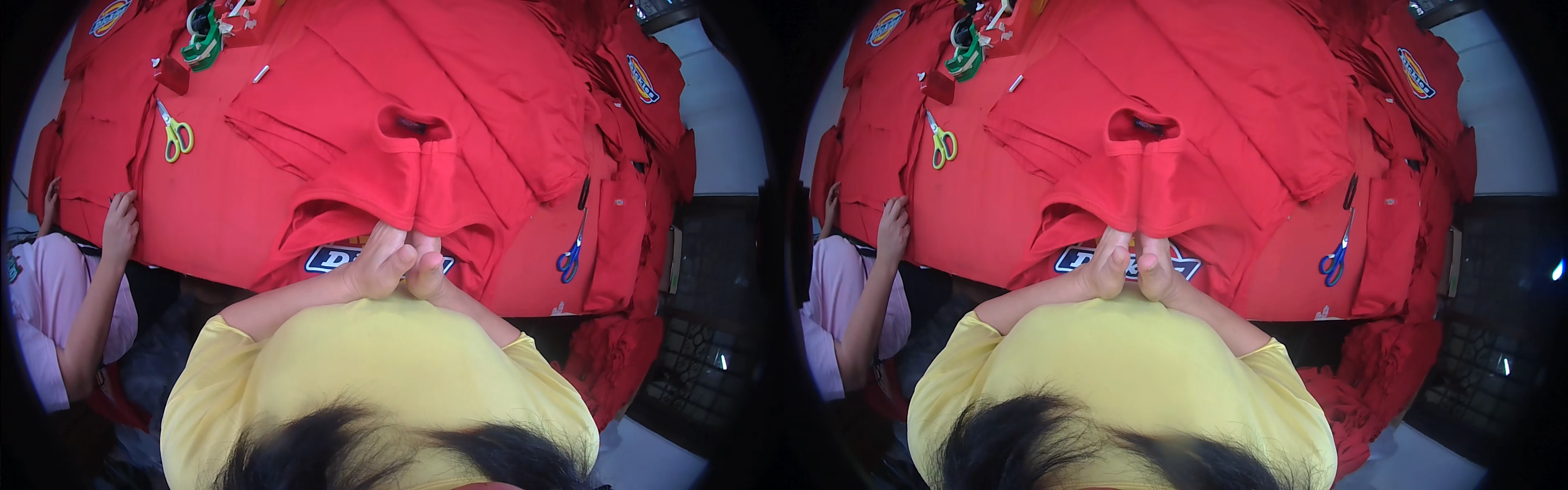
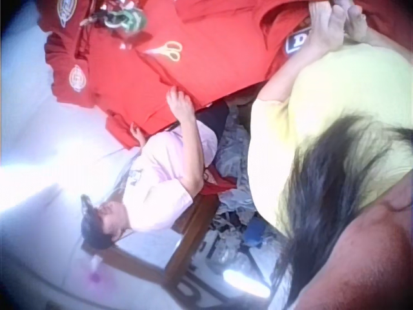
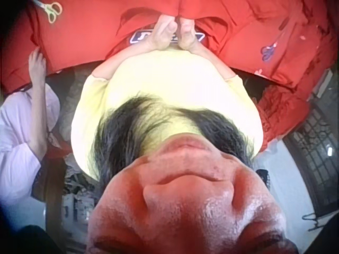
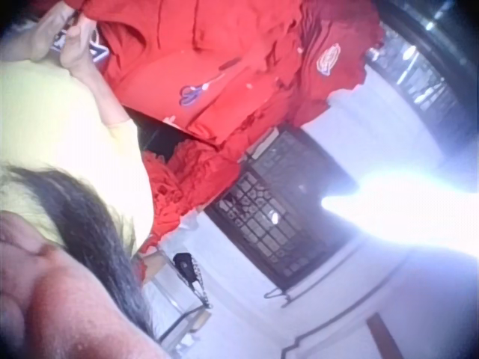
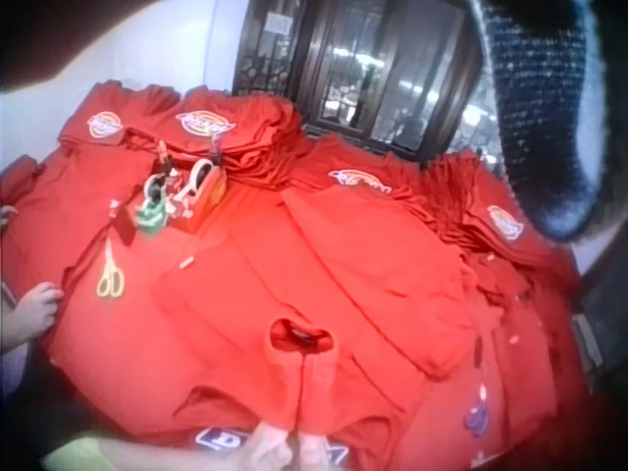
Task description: The person picks up, unfolds, and aligns red t-shirts one at a time on a table, uses shears to trim tags or threads from the neck area, and then folds each shirt.
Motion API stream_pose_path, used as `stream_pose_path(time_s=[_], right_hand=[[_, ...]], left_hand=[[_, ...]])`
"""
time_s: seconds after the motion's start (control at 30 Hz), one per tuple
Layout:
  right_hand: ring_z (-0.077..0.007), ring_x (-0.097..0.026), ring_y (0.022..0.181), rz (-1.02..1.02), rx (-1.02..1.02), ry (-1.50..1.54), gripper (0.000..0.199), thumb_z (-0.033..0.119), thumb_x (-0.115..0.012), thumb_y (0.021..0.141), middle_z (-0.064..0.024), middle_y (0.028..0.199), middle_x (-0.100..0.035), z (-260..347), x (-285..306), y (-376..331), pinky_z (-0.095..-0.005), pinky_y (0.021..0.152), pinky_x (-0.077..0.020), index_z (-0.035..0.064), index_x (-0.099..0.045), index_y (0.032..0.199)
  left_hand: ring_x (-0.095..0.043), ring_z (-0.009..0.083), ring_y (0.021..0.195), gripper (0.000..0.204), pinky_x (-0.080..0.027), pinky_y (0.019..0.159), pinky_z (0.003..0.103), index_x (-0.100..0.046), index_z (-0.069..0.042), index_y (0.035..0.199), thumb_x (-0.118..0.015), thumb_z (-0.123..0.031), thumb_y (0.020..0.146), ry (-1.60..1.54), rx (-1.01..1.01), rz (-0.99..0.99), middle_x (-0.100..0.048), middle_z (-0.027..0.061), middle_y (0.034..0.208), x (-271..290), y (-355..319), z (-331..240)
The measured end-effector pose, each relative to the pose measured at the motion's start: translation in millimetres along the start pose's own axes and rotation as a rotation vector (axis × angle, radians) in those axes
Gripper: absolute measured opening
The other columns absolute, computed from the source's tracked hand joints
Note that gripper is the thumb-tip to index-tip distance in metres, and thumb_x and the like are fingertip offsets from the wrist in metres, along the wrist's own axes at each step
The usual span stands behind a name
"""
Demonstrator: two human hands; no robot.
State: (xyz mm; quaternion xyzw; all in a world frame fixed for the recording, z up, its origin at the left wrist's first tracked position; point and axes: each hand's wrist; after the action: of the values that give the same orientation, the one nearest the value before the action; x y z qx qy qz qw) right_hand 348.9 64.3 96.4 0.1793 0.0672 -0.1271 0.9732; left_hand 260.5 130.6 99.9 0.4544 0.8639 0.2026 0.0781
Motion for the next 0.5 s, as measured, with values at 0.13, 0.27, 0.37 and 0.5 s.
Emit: stream_pose_path(time_s=[0.13,0.27,0.37,0.5], right_hand=[[-0.0285,-0.024,0.136,0.069,-0.022,-0.002,0.095,0.069,-0.028,0.088,-0.0194,0.146,-0.024,-3,6,-1,-0.039,0.108,-0.0212,-0.0079,-0.014,0.142],[-0.0251,-0.036,0.125,-0.041,-0.041,0.258,0.08,0.063,-0.031,0.091,-0.0161,0.135,-0.035,-7,19,10,-0.0374,0.105,-0.0273,-0.0032,-0.024,0.135],[-0.0216,-0.05,0.109,-0.183,-0.069,0.663,0.061,0.056,-0.033,0.094,-0.011,0.115,-0.053,-19,93,41,-0.0359,0.1,-0.0361,0.0021,-0.046,0.12],[-0.0206,-0.059,0.101,-0.424,-0.613,0.433,0.067,0.053,-0.04,0.095,-0.0181,0.118,-0.058,41,178,99,-0.0351,0.093,-0.0445,-0.007,-0.049,0.123]], left_hand=[[-0.032,0.0404,0.128,0.076,-0.024,0.105,0.042,-0.022,0.01,0.139,-0.026,-0.052,0.095,-0.008,0.009,0.019,-0.031,0.0285,0.14,3,-5,6],[-0.045,0.0284,0.112,0.058,-0.033,0.097,0.039,-0.035,0.008,0.131,-0.04,-0.039,0.096,0.051,-0.03,-0.205,-0.045,0.0198,0.124,12,5,2],[-0.048,0.0069,0.067,0.029,-0.042,0.06,0.026,-0.055,-0.004,0.085,-0.058,-0.032,0.092,0.092,0.37,-0.508,-0.055,-0.0008,0.079,74,48,-13],[-0.061,0.0152,0.085,0.034,-0.048,0.074,0.031,-0.062,0.0,0.096,-0.061,-0.034,0.089,-0.449,0.744,-0.558,-0.064,0.0101,0.096,191,89,8]])
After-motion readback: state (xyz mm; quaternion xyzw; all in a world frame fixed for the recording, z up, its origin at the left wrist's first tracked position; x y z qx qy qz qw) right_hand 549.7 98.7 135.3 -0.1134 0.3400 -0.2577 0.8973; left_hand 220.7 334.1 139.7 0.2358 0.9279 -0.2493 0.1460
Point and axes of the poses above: each hand's wrist, its own y-axis towards the middle knuckle, its own x-axis out of the back of the hand, z = x × y
